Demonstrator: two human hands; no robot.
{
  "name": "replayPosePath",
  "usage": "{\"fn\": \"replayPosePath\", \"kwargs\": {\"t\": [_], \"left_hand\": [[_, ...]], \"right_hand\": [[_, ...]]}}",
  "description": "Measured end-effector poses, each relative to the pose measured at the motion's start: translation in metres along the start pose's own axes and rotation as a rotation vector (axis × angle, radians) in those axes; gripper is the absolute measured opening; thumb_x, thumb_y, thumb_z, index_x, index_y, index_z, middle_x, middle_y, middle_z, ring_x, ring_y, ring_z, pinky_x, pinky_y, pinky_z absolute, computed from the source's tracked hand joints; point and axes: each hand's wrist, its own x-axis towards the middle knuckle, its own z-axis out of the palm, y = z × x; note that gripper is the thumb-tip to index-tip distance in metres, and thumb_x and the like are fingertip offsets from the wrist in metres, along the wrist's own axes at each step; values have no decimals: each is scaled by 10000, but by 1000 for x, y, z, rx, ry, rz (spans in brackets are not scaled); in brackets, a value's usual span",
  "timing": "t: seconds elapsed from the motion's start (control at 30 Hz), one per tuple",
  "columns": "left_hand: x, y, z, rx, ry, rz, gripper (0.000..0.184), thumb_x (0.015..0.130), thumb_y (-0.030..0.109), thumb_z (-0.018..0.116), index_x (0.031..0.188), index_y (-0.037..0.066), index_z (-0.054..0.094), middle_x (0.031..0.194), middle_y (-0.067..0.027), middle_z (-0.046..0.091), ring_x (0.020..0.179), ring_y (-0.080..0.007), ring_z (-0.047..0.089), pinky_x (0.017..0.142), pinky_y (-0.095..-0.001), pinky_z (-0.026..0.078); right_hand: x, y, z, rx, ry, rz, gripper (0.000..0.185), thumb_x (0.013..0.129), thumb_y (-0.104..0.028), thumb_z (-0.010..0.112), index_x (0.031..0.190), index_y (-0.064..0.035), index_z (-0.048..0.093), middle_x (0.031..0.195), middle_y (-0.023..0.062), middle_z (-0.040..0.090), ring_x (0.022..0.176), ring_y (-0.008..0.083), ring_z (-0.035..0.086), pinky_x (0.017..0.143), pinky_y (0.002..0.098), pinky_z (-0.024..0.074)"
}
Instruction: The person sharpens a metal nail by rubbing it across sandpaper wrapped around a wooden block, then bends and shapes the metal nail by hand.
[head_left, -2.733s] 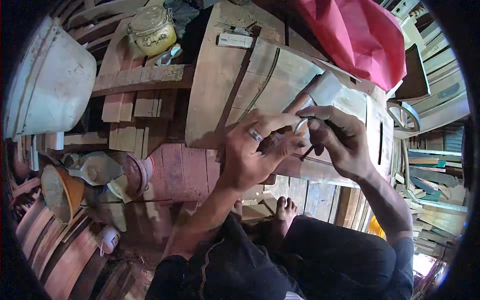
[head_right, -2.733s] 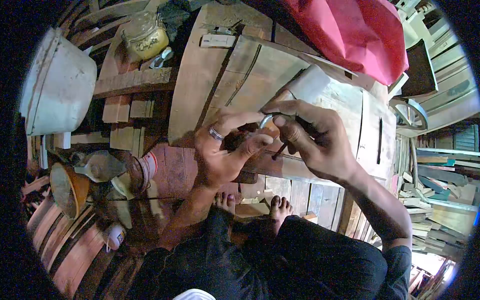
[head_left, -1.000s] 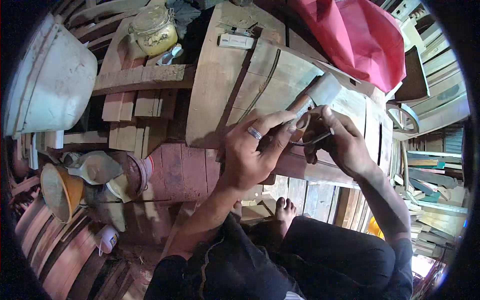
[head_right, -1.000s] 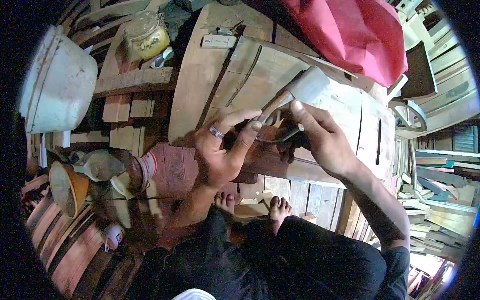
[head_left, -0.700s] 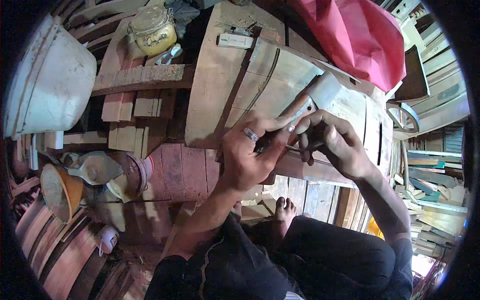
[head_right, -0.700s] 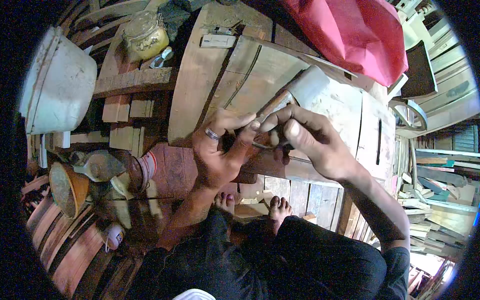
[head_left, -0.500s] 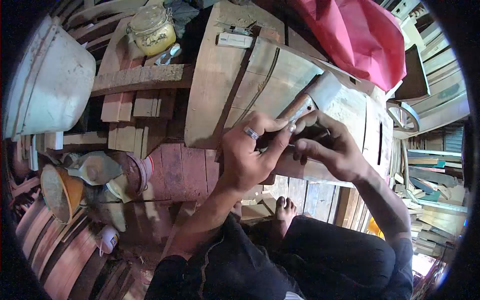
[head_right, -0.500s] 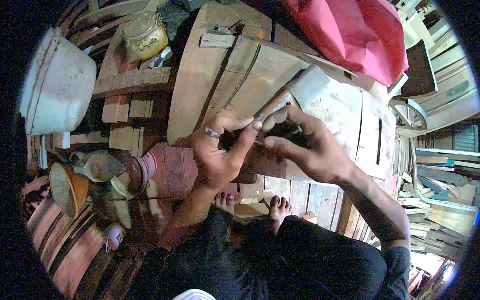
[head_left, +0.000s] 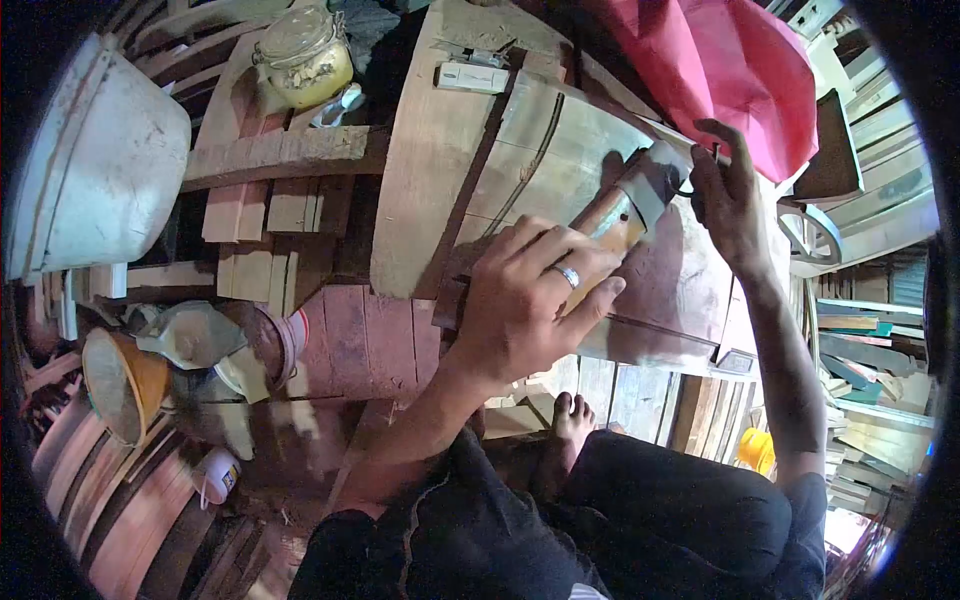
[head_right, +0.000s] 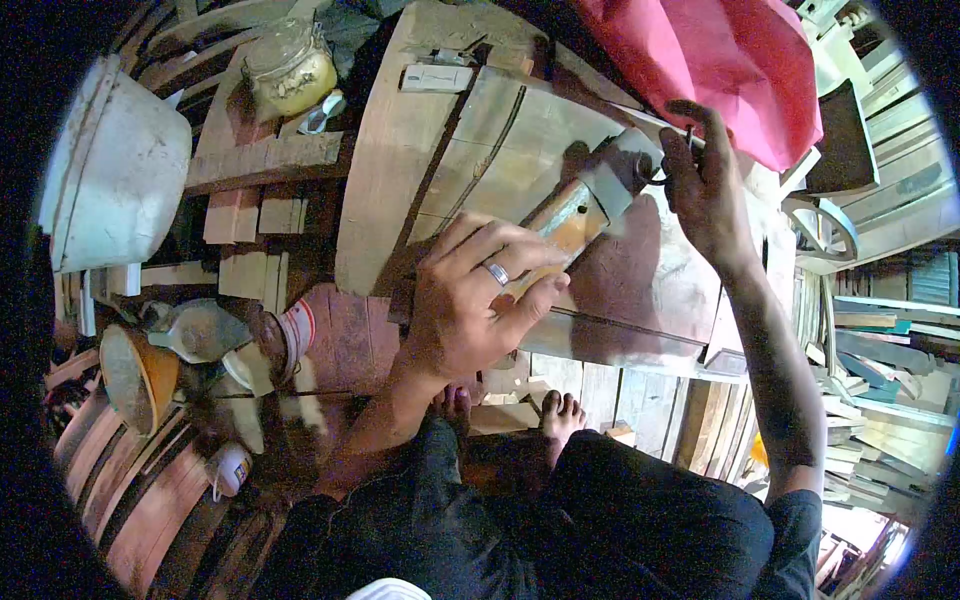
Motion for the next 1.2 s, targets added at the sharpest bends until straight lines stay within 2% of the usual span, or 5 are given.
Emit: {"fn": "replayPosePath", "kwargs": {"t": [0.13, 0.3, 0.57, 0.7, 1.2], "left_hand": [[1, 1, -2, -17, -2, 9, 136, 880, 160, 813, 1004, 121, 774, 978, -60, 741, 950, -288, 676, 848, -406, 556], [0, 0, -1, -20, -10, 14, 135, 903, 188, 794, 991, 91, 765, 990, -36, 692, 961, -257, 647, 850, -412, 532], [0, 1, -2, -20, -8, 4, 130, 906, 194, 794, 984, 93, 764, 992, -26, 694, 967, -259, 644, 853, -413, 531], [0, 1, -2, -22, -7, -7, 128, 885, 165, 810, 1000, 120, 776, 987, -59, 741, 954, -286, 679, 850, -404, 556], [0, 0, -2, -30, -9, 16, 117, 906, 174, 796, 983, 90, 770, 985, -31, 699, 963, -255, 649, 849, -408, 536]], "right_hand": [[0, 14, 4, 5, -98, 10, 249, 1127, -230, 580, 1305, -60, 613, 795, -6, 595, 606, 50, 486, 534, 252, 387], [-10, -1, -8, 78, -228, -24, 287, 1063, -148, 688, 1300, -1, 624, 984, 12, 672, 869, 62, 606, 737, 234, 478], [-14, -8, -11, -392, -216, -375, 210, 935, -34, 770, 1142, -62, 744, 969, 80, 615, 745, 190, 591, 741, 339, 512], [-10, -15, -14, -449, -251, -403, 272, 938, 7, 761, 1205, -35, 732, 945, 62, 581, 795, 157, 610, 722, 318, 494], [-8, -7, -14, -394, -161, -484, 111, 983, -11, 685, 1093, -10, 673, 1113, 153, 596, 1008, 319, 647, 905, 427, 518]]}}
